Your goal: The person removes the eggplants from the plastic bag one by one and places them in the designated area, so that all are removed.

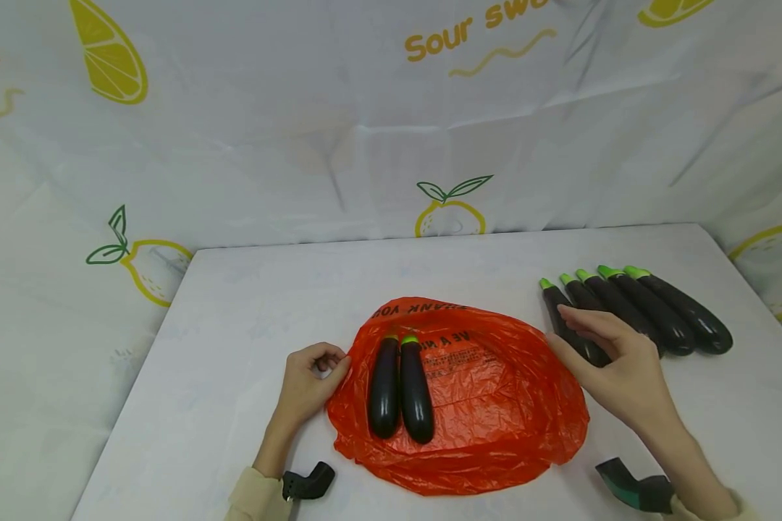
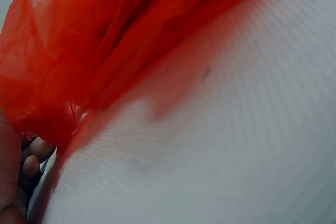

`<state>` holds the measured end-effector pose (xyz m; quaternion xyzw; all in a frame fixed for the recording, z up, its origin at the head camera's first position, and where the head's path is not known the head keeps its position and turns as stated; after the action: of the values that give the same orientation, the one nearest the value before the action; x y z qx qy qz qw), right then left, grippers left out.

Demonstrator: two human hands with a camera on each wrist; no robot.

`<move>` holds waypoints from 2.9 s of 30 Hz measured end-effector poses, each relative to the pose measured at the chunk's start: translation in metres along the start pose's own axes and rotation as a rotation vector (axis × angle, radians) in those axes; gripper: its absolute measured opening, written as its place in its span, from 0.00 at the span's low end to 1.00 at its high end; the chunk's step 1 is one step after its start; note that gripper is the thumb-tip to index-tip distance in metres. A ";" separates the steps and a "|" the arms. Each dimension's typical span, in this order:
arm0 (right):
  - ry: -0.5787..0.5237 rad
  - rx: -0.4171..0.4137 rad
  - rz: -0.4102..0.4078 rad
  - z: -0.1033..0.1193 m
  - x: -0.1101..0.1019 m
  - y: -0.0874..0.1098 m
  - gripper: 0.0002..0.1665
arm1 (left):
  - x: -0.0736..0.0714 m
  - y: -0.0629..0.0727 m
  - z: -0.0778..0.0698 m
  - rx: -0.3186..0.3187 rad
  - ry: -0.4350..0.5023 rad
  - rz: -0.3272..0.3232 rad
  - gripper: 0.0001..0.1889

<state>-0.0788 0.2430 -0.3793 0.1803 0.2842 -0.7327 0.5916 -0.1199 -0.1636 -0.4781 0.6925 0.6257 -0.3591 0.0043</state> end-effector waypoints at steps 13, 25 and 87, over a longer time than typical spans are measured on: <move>0.018 -0.049 0.095 0.029 0.027 0.014 0.31 | 0.000 0.000 0.001 0.009 -0.001 -0.004 0.04; -0.042 -0.036 0.227 0.050 0.060 0.027 0.32 | -0.001 0.000 0.001 0.014 0.008 -0.001 0.02; -0.115 0.256 0.469 0.060 0.118 0.053 0.36 | -0.001 -0.002 -0.001 -0.002 0.010 -0.004 0.03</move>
<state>-0.0506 0.1075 -0.4147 0.2723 0.1056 -0.6145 0.7328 -0.1209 -0.1631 -0.4762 0.6931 0.6274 -0.3550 0.0015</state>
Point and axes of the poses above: each hand's wrist, its own y-axis away from the middle knuckle, its own x-axis out of the palm, z = x × y, the point moved 2 cm from there along -y, towards the middle knuckle, and after that the axes turned 8 degrees about x, right-handed, at the moved point
